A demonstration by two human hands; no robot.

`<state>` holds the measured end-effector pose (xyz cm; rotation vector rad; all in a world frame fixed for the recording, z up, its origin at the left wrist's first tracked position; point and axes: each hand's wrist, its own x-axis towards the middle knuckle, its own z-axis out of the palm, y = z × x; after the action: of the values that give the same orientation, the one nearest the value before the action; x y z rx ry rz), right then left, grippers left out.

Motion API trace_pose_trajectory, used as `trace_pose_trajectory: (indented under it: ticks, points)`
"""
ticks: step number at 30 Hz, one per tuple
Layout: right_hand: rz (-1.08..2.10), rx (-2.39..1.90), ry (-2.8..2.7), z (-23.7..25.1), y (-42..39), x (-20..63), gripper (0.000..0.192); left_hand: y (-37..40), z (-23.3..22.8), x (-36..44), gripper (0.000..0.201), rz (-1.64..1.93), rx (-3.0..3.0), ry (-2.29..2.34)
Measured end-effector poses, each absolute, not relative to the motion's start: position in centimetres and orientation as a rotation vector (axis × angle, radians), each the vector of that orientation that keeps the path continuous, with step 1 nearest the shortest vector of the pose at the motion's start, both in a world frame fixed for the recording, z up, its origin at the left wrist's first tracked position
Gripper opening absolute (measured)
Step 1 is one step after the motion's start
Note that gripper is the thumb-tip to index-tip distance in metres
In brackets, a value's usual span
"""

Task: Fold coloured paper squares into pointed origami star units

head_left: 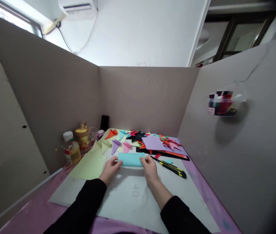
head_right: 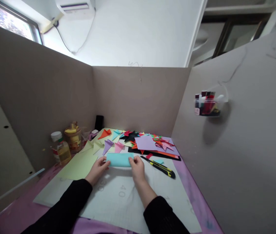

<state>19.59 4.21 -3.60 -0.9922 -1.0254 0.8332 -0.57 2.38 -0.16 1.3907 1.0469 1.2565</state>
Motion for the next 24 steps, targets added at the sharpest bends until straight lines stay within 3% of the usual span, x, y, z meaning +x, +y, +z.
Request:
trace_pose_trajectory:
  ticks: [6, 24]
  points:
    - [0.893, -0.949, -1.009, -3.4, 4.3, 19.6, 0.028, 2.9, -0.8, -1.0, 0.036, 1.274, 1.437, 1.168]
    - [0.923, -0.977, -1.024, -3.3, 4.9, 19.8, 0.031, 3.8, -1.8, -1.5, 0.032, 1.296, 1.491, 1.202]
